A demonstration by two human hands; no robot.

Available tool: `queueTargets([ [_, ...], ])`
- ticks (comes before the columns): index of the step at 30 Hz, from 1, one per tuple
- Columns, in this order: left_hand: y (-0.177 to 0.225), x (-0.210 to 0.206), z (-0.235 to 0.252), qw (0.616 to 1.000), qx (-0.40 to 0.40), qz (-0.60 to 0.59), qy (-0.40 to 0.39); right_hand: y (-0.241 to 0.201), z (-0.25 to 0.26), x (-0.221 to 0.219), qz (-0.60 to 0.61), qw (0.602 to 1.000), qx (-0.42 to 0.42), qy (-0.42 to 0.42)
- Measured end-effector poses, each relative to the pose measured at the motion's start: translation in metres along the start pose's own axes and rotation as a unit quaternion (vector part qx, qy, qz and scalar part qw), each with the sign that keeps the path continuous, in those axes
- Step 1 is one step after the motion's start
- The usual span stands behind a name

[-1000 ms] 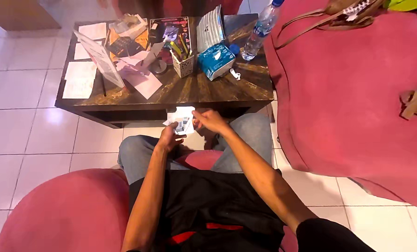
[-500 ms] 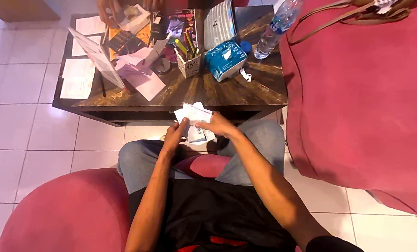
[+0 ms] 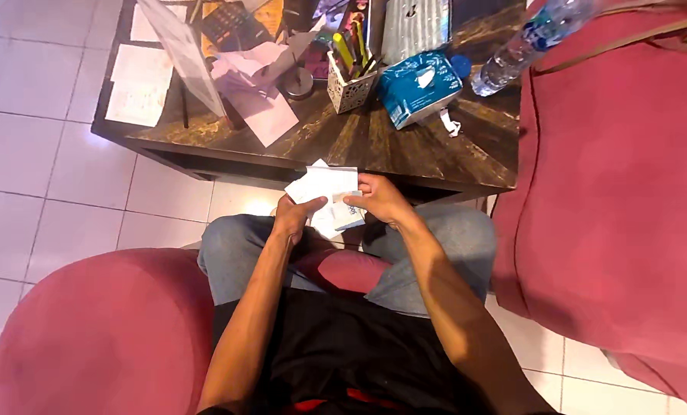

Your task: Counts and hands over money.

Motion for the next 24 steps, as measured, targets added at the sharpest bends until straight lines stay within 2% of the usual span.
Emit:
queueTargets([
  [8,0.000,-0.008,-0.007,0.999,0.026,-0.005,-0.035,-0.007,0.000,0.002,0.041,0.998,0.016,0.046],
  [11,0.000,-0.006,-0.005,1.000,0.015,0.005,-0.022,-0.008,0.000,0.006,-0.056,0.994,0.039,0.080],
  [14,0.000,-0.003,-0.002,0.999,-0.015,0.041,-0.003,-0.016,-0.004,0.023,-0.157,0.972,0.078,0.155],
  [18,-0.002,-0.003,-0.001,0.997,-0.035,0.070,-0.007,-0.031,-0.016,0.052,-0.126,0.956,0.142,0.223],
  [20,-0.001,-0.004,-0.001,0.996,-0.038,0.074,-0.012,-0.033,-0.019,0.059,-0.064,0.966,0.133,0.211],
  [24,0.000,-0.005,-0.002,0.996,-0.050,0.076,-0.017,-0.030,-0.022,0.051,0.012,0.986,0.106,0.130],
])
Point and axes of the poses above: each hand's wrist, its own z-axis towards the middle knuckle, its own x-axis out of the back of the hand, y = z × x, the point moved 6 cm from there along z, towards the middle knuckle, and after that the axes turned 9 degrees about y, right-handed, at the moved point
